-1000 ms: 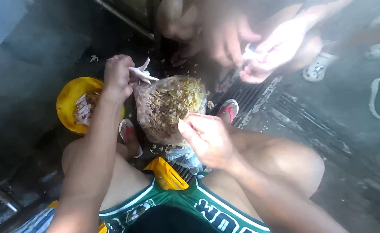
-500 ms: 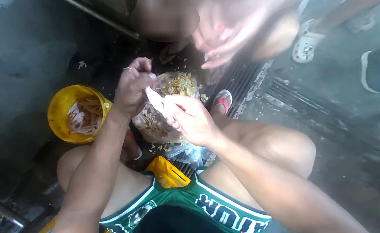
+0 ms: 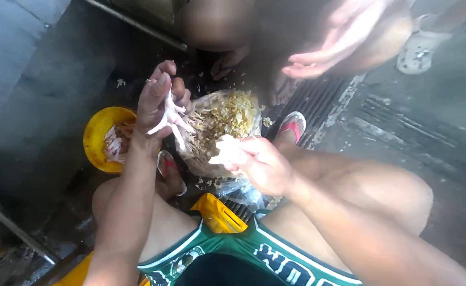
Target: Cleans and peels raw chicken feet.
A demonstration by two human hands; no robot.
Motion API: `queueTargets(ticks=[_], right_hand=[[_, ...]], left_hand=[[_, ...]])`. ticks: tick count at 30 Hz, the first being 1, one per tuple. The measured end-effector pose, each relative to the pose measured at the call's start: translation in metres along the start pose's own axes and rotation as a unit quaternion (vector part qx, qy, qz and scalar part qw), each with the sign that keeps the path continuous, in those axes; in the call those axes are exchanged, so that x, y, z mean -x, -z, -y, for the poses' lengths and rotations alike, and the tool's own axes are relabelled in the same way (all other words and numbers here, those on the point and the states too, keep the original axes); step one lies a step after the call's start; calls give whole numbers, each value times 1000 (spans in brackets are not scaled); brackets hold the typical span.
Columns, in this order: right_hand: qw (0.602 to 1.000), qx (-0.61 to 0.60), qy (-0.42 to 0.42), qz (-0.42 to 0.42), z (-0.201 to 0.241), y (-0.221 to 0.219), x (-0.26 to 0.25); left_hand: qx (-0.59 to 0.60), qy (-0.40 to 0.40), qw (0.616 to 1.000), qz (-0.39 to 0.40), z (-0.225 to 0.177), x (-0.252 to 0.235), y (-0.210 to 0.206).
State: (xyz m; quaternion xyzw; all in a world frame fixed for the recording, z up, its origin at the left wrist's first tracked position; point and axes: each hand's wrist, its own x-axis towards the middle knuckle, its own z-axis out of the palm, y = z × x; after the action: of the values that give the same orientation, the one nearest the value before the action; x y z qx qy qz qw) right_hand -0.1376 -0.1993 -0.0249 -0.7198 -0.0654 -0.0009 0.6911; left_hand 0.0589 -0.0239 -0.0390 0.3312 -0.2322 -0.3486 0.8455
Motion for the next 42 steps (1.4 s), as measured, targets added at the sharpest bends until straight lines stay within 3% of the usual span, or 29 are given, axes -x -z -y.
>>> queueTargets(ticks=[3,9,12,15,16,17,19,20,21,23,25,27,30,33,35,37,40,41,42], right_hand=[[1000,-3,-12,-27,2,-2,-4],[984,-137,-98,-61,-6,0,-7],[991,-72,-97,-61,-5,2,-8],[996,33,-65,-50,2,8,-7],[996,45,-51,-56,4,10,-6],[996,49,-40,-61,6,13,-5],[996,26,-15,-82,9,20,-2],[995,10,-6,-101,11,23,0],[993,-4,1,-117,13,27,2],[991,-41,9,-131,19,36,8],[989,-76,21,-125,24,43,11],[986,-122,35,-105,26,49,13],[985,-134,37,-99,23,51,11],[986,-92,27,-138,22,47,1],[986,-74,2,-146,24,48,-5],[989,-66,-22,-129,26,54,-10],[989,-82,-56,-111,23,63,-13],[989,-80,-62,-107,21,65,-13],[989,-81,-66,-104,19,65,-14]], left_hand=[[13,14,1000,6,8,-2,-5],[-6,26,999,20,23,-2,-20],[-94,12,995,26,13,-4,-18],[-243,10,970,-21,-26,2,-13],[-340,25,939,-46,-45,7,-10],[-459,49,883,-78,-63,14,-8],[-674,155,707,-149,-95,31,4],[-719,220,632,-186,-104,42,18],[-730,279,581,-227,-109,54,38],[-720,366,509,-296,-112,78,79],[-717,393,471,-330,-105,81,83],[-722,378,487,-315,-83,63,59],[-702,382,570,-191,-18,31,42],[-649,399,645,-58,75,20,74],[-629,438,642,-37,125,21,69],[-589,515,622,-16,157,17,37],[-558,612,558,55,218,37,20],[-577,594,556,68,247,63,32],[-623,510,591,55,280,101,55]])
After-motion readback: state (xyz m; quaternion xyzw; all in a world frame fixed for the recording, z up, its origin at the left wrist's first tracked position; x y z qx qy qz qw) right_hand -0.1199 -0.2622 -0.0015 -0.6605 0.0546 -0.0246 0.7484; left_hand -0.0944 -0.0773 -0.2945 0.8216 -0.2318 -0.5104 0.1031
